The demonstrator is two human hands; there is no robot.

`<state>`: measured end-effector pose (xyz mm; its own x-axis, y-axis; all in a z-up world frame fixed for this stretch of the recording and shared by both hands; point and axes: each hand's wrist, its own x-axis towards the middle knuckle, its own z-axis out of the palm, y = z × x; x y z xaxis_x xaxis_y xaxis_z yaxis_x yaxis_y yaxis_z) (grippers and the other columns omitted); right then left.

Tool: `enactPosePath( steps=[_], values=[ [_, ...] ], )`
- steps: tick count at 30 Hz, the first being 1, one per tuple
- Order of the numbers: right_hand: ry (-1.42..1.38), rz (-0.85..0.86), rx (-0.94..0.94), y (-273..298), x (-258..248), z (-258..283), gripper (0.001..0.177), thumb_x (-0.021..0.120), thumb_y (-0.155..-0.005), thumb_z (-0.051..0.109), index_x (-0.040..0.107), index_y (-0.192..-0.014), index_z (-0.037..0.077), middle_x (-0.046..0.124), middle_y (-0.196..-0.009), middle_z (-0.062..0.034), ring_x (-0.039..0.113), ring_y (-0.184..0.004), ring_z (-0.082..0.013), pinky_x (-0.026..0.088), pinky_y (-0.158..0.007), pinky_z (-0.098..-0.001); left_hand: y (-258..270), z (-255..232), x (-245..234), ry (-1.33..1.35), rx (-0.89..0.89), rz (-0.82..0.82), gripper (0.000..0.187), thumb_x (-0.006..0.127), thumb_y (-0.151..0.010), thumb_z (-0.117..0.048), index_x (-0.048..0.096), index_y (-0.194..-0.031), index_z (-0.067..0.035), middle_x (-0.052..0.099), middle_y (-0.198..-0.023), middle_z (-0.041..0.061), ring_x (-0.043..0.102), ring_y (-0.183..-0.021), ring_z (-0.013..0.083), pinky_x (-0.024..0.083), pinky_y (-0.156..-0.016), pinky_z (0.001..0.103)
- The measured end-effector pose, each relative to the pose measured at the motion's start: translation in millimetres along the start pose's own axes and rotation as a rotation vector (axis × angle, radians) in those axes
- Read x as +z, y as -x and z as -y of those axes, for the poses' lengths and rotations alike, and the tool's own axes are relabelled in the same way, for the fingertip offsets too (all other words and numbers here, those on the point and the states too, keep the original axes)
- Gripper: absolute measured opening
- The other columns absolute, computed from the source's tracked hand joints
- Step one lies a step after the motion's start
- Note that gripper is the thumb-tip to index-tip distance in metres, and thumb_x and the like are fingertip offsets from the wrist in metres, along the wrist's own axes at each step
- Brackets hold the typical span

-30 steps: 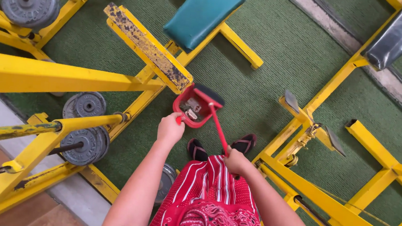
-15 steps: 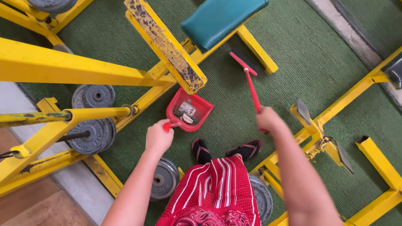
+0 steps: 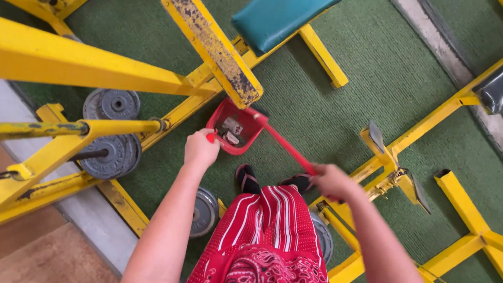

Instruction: The recorder is sweeping the floor around gym equipment using a small broom and a dustpan.

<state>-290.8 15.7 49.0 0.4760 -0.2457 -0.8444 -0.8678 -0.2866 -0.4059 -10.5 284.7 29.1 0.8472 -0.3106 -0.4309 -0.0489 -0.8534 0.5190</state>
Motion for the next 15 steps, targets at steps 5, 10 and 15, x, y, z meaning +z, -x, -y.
enactPosePath(
  steps=[5,10,15],
  values=[
    [-0.068,-0.072,0.134,-19.2,-63.7,25.8,0.055,0.063,-0.094,0.019,0.053,-0.149,0.018,0.059,-0.065,-0.0096,0.055,-0.049,-0.0209,0.047,-0.047,-0.0379,13.0,18.5,-23.8,-0.007,0.014,0.004,0.038,0.072,-0.082,-0.022,0.076,-0.118,-0.011,0.074,-0.102,0.024,0.071,-0.1,0.0389,0.056,-0.093,0.045],
    [0.028,-0.226,0.047,-119.9,-22.6,23.4,0.029,0.062,-0.092,0.01,0.065,-0.117,-0.002,0.069,-0.073,-0.0162,0.068,-0.058,-0.0275,0.054,-0.054,-0.0435,18.6,40.8,-23.0,0.044,0.033,-0.074,0.038,0.072,-0.08,-0.021,0.076,-0.115,-0.008,0.074,-0.104,0.024,0.072,-0.1,0.0382,0.056,-0.092,0.044],
    [0.157,-0.073,0.079,-85.6,84.1,79.1,0.056,0.055,-0.089,0.009,0.043,-0.144,0.004,0.07,-0.107,-0.0273,0.076,-0.087,-0.0401,0.064,-0.07,-0.0491,12.2,35.8,-13.6,0.011,-0.019,-0.047,0.037,0.072,-0.082,-0.024,0.076,-0.115,-0.009,0.074,-0.102,0.024,0.071,-0.099,0.0386,0.056,-0.092,0.045]
  ],
)
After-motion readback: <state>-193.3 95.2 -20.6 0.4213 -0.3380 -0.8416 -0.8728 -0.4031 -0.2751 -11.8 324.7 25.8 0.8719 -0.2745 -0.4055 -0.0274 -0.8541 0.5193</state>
